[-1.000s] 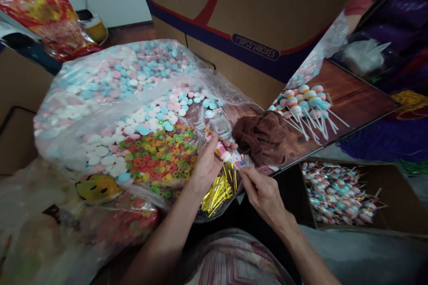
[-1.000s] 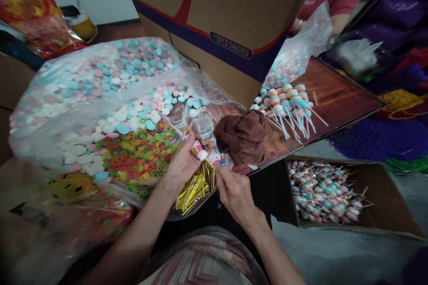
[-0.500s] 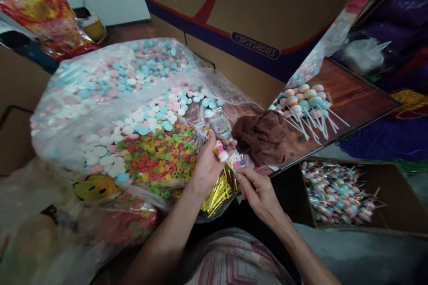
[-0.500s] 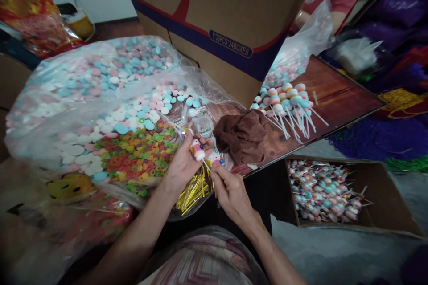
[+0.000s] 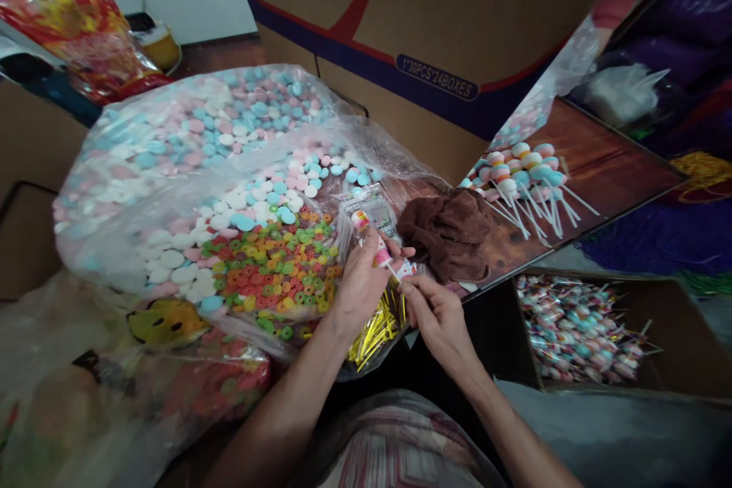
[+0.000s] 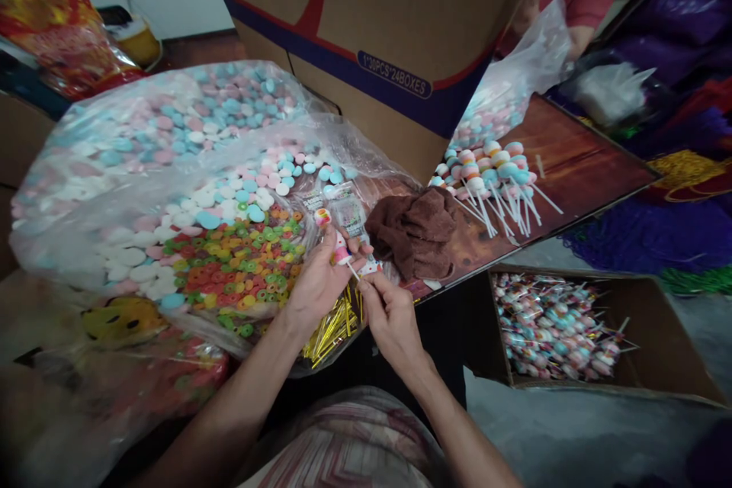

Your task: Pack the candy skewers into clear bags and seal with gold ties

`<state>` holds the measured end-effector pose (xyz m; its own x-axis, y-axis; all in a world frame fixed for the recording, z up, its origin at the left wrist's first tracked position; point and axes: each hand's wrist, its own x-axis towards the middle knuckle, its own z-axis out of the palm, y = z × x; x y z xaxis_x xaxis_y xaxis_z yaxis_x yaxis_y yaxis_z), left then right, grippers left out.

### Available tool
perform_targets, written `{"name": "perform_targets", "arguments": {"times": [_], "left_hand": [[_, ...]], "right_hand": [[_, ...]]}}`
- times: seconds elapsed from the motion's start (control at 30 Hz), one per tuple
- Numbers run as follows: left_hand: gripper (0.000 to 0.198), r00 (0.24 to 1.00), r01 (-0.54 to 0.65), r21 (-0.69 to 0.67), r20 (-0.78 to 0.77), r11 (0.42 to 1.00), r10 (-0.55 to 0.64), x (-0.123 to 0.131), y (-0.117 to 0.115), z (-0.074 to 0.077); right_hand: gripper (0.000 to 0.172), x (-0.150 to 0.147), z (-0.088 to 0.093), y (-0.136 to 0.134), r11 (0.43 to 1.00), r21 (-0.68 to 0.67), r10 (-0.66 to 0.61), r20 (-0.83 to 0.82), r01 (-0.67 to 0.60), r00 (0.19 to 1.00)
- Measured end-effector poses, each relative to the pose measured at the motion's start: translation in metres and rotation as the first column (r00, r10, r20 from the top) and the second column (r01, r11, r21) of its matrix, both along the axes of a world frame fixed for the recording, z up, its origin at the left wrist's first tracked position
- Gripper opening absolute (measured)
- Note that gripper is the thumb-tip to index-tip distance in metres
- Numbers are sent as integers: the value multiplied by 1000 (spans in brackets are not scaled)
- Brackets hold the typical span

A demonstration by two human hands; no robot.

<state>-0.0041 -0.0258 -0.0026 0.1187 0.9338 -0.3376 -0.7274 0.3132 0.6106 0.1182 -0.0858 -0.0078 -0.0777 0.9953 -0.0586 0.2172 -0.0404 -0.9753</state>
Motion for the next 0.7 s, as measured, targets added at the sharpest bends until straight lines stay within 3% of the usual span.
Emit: {"name": "perform_targets", "arguments": {"times": [0.2,0.3,0.5,0.57,0.7], "left_hand": [[29,994,112,-27,-2,993,-112,10,-9,5],[29,990,140,-45,1,989,-140,10,-11,5],[39,986,157,-15,-58,988,-157,4,-10,2],[45,975,178,-10,-135,984,-178,4,-11,2],[53,928,154,-32,-339,988,-155,2,-11,0]], "right_hand": [[18,-13,-8,4,971,233,-99,167,59,981],[19,-14,-6,5,985,158,-97,132,76,987],[34,-2,8,2,981,-189,14,-208,-54,978],[34,0,9,0,981,-193,-17,-233,-30,972],[29,-2,5,-5,996,-37,-91,-139,87,986]]}}
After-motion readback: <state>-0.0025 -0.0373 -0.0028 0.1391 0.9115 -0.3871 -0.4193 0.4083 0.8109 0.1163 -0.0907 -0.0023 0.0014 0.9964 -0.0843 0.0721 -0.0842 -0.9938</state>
